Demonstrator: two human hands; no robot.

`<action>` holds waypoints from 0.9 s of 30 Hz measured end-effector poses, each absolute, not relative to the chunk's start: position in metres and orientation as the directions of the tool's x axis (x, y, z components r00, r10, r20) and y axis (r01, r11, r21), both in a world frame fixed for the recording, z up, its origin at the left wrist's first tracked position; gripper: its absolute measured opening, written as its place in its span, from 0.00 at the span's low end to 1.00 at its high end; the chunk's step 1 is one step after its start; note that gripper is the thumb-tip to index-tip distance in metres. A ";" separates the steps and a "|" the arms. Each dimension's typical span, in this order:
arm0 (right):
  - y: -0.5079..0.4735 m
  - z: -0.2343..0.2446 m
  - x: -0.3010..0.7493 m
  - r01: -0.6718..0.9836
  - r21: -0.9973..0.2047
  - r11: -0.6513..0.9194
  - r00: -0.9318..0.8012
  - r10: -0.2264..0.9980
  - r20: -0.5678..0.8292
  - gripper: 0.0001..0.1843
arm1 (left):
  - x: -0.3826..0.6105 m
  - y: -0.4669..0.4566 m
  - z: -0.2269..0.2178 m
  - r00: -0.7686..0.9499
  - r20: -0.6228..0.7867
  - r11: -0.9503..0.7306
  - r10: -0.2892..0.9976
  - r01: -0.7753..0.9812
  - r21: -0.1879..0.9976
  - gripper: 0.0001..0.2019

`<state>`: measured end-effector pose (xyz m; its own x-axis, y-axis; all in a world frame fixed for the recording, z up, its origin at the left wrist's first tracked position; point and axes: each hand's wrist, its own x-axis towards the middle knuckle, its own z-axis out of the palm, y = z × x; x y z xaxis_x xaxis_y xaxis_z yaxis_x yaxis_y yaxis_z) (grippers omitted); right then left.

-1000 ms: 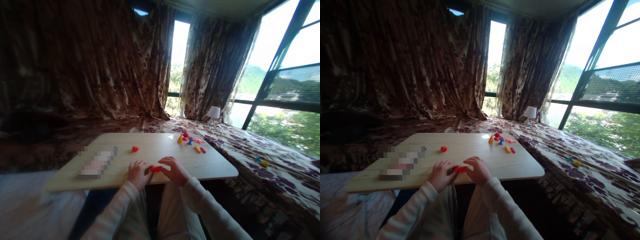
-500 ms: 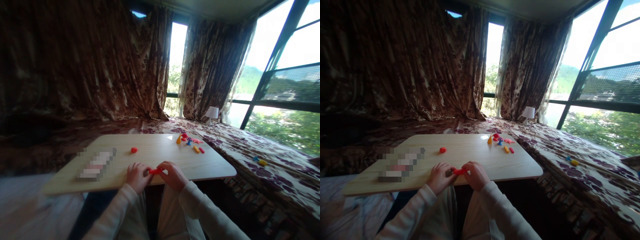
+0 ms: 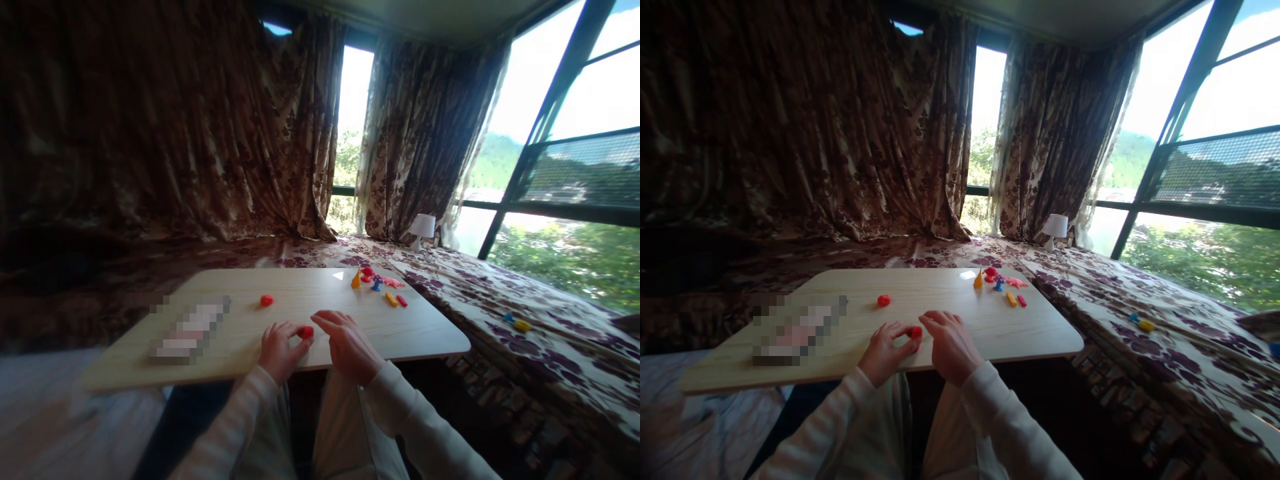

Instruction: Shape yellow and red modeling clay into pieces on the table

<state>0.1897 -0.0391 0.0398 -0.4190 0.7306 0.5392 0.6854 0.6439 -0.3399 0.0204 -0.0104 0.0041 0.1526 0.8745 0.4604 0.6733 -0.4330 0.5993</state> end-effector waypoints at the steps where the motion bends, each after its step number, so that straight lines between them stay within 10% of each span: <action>1: -0.041 0.038 0.186 0.682 -0.328 0.653 -0.433 0.723 0.538 0.34 | 0.021 -0.010 0.003 0.159 0.462 -0.438 0.873 0.673 0.596 0.08; 27: -0.032 0.025 0.183 0.710 -0.372 0.597 -0.452 0.793 0.410 0.41 | 0.019 -0.007 -0.004 0.103 0.444 -0.383 0.890 0.700 0.603 0.14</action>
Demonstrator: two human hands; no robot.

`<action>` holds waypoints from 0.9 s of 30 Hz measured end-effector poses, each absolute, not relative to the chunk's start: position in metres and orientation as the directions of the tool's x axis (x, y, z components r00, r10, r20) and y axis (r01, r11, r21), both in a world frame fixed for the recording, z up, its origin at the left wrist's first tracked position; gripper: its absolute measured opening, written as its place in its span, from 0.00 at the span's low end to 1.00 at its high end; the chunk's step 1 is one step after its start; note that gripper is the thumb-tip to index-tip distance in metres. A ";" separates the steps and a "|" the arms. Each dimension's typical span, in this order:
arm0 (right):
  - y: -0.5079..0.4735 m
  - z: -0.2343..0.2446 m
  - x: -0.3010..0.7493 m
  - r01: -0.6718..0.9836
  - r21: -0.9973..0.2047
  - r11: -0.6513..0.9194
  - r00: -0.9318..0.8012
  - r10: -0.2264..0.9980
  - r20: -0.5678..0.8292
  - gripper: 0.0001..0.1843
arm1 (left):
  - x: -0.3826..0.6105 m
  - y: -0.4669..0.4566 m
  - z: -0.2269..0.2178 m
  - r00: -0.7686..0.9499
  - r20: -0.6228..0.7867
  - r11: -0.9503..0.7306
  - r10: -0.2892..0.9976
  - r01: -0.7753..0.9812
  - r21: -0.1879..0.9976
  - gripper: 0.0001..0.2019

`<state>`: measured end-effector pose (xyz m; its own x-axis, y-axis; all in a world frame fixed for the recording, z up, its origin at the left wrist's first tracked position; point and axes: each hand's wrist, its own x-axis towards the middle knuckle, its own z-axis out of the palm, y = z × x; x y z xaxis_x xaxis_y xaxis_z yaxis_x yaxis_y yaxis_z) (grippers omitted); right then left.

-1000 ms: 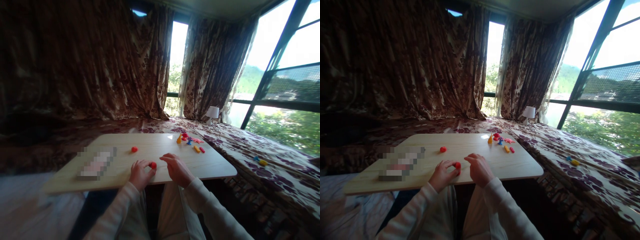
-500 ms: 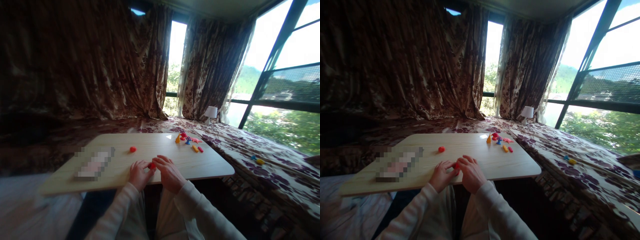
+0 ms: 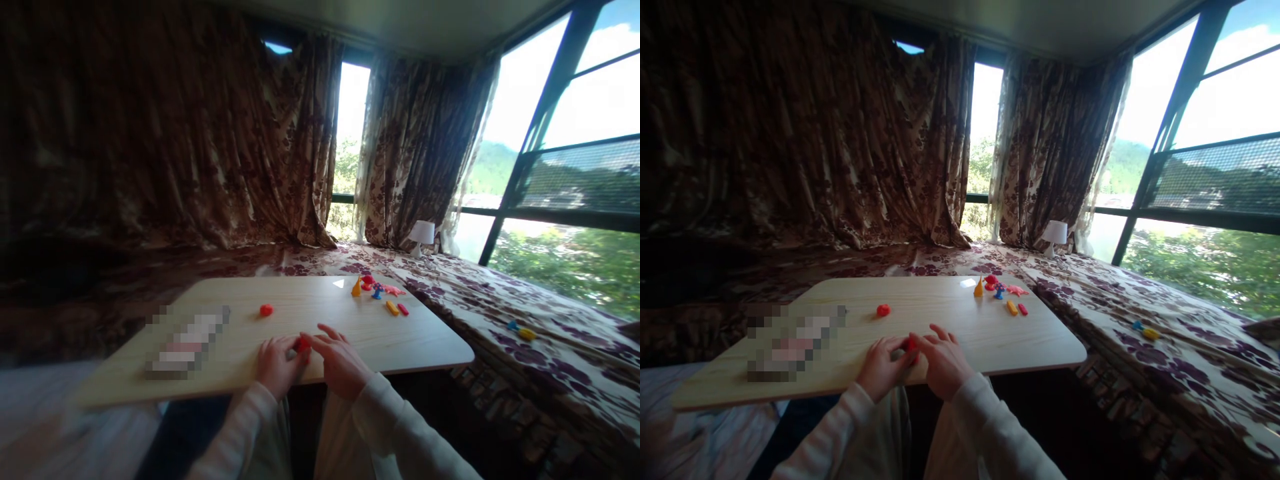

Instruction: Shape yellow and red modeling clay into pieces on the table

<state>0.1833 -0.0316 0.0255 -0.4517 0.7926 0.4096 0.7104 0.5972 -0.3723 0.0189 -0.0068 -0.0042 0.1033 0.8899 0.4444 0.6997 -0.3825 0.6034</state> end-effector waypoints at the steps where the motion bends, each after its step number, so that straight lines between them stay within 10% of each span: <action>1: -0.030 0.027 0.183 0.706 -0.381 0.598 -0.453 0.794 0.407 0.40 | 0.019 -0.007 -0.004 0.105 0.446 -0.384 0.889 0.701 0.600 0.14; 10: -0.021 0.036 0.175 0.698 -0.490 0.522 -0.245 0.817 0.522 0.06 | 0.019 -0.008 -0.008 0.143 0.467 -0.411 0.872 0.734 0.541 0.12; 27: 0.001 -0.016 0.175 0.603 -0.667 0.437 -0.039 0.852 0.523 0.12 | 0.006 -0.006 -0.010 0.198 0.474 -0.438 0.858 0.765 0.472 0.11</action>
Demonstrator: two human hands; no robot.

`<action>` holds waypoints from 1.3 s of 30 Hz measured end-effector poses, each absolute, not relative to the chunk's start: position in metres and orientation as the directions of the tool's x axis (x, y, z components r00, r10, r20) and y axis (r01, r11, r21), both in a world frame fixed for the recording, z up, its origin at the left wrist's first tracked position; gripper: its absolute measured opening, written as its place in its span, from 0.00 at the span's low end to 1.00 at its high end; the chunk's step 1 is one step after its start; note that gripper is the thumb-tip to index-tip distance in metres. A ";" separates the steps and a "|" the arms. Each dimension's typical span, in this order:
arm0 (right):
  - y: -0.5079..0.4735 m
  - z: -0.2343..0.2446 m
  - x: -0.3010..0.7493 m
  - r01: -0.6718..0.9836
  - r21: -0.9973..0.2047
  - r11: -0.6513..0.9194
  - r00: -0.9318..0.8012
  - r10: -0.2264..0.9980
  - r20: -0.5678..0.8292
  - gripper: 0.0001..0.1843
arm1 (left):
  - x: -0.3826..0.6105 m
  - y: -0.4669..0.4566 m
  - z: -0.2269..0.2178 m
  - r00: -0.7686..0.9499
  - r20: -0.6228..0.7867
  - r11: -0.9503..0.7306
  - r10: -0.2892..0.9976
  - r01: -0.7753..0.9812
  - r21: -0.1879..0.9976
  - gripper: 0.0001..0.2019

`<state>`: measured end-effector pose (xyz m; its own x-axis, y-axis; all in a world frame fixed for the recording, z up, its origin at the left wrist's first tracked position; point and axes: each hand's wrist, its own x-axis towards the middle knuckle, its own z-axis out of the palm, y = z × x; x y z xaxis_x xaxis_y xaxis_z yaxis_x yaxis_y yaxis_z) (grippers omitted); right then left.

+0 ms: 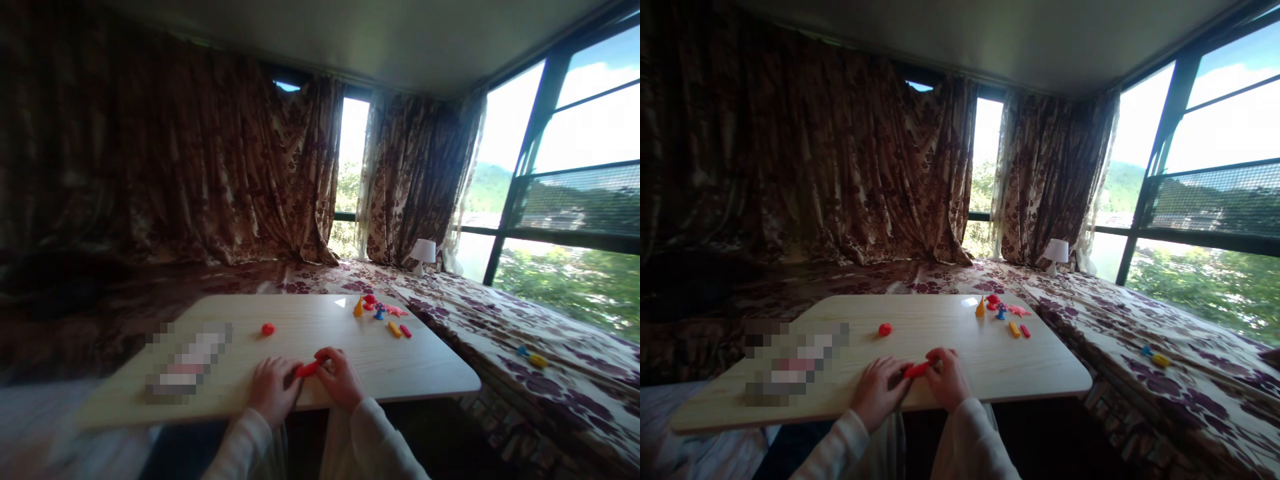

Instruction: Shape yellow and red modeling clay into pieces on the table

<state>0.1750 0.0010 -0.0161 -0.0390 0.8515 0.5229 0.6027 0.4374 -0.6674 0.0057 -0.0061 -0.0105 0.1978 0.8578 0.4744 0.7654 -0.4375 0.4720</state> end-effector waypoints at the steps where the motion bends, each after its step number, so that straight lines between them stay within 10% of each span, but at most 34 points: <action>1: 0.000 -0.015 0.175 0.602 -0.662 0.447 -0.051 0.849 0.527 0.14 | 0.006 -0.006 -0.010 0.200 0.475 -0.438 0.857 0.768 0.468 0.11; 15: 0.001 -0.016 0.171 0.588 -0.673 0.449 -0.042 0.848 0.529 0.04 | 0.007 -0.003 -0.016 0.143 0.465 -0.370 0.874 0.816 0.445 0.12; 39: 0.009 -0.023 0.176 0.496 -0.716 0.492 -0.103 0.852 0.513 0.16 | 0.013 -0.014 -0.008 0.098 0.419 -0.297 0.903 0.847 0.442 0.10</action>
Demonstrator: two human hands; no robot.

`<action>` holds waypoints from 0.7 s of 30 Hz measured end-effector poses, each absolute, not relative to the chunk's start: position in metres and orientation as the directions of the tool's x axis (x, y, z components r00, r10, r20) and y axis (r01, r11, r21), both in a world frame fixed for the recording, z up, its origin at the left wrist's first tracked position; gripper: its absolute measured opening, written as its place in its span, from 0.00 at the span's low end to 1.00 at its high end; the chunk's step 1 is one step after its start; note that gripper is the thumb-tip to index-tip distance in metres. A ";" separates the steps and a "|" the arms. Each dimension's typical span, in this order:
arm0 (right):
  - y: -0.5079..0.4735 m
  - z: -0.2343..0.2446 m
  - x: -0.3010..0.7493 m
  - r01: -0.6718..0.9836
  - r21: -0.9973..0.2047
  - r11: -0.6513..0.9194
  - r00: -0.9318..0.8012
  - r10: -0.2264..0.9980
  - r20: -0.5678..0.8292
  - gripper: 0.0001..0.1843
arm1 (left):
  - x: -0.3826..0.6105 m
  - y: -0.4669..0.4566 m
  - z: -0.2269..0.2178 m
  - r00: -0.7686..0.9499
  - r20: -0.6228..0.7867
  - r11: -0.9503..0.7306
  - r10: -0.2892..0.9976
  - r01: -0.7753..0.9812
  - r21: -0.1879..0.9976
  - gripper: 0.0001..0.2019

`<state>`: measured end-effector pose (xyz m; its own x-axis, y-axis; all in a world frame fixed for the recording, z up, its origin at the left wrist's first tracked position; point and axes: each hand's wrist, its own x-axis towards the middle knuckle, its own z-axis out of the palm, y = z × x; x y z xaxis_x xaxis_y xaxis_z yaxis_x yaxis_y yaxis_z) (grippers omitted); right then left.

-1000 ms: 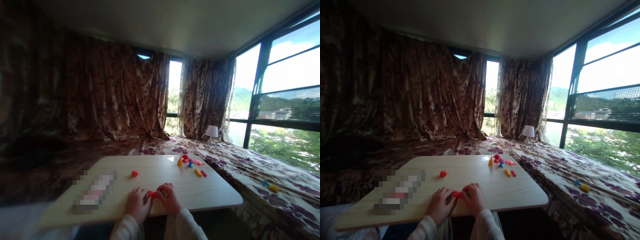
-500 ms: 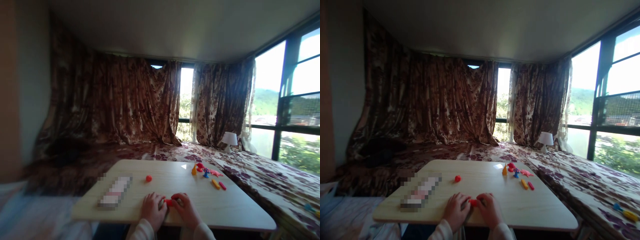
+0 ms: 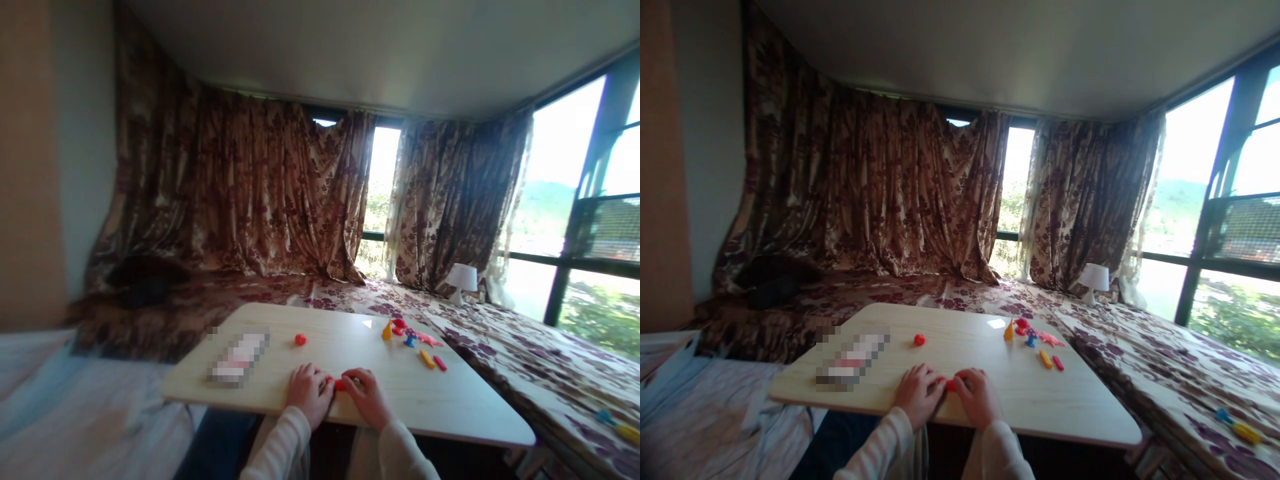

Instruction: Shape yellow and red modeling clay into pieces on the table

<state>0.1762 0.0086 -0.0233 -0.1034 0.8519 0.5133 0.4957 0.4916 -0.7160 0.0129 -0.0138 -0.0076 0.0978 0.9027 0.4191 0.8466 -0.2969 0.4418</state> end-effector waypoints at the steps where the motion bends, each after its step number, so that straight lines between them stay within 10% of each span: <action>1: 0.008 -0.023 0.176 0.497 -0.713 0.494 -0.105 0.850 0.516 0.16 | 0.013 -0.014 -0.007 0.098 0.419 -0.297 0.903 0.846 0.442 0.10; 21: 0.009 -0.023 0.176 0.509 -0.692 0.511 -0.115 0.838 0.534 0.19 | 0.013 -0.015 -0.007 0.076 0.411 -0.275 0.908 0.850 0.450 0.11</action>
<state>0.1760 0.0087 -0.0230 -0.1152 0.8378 0.5337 0.5092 0.5111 -0.6924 0.0134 -0.0147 -0.0074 0.0761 0.9084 0.4111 0.8500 -0.2747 0.4495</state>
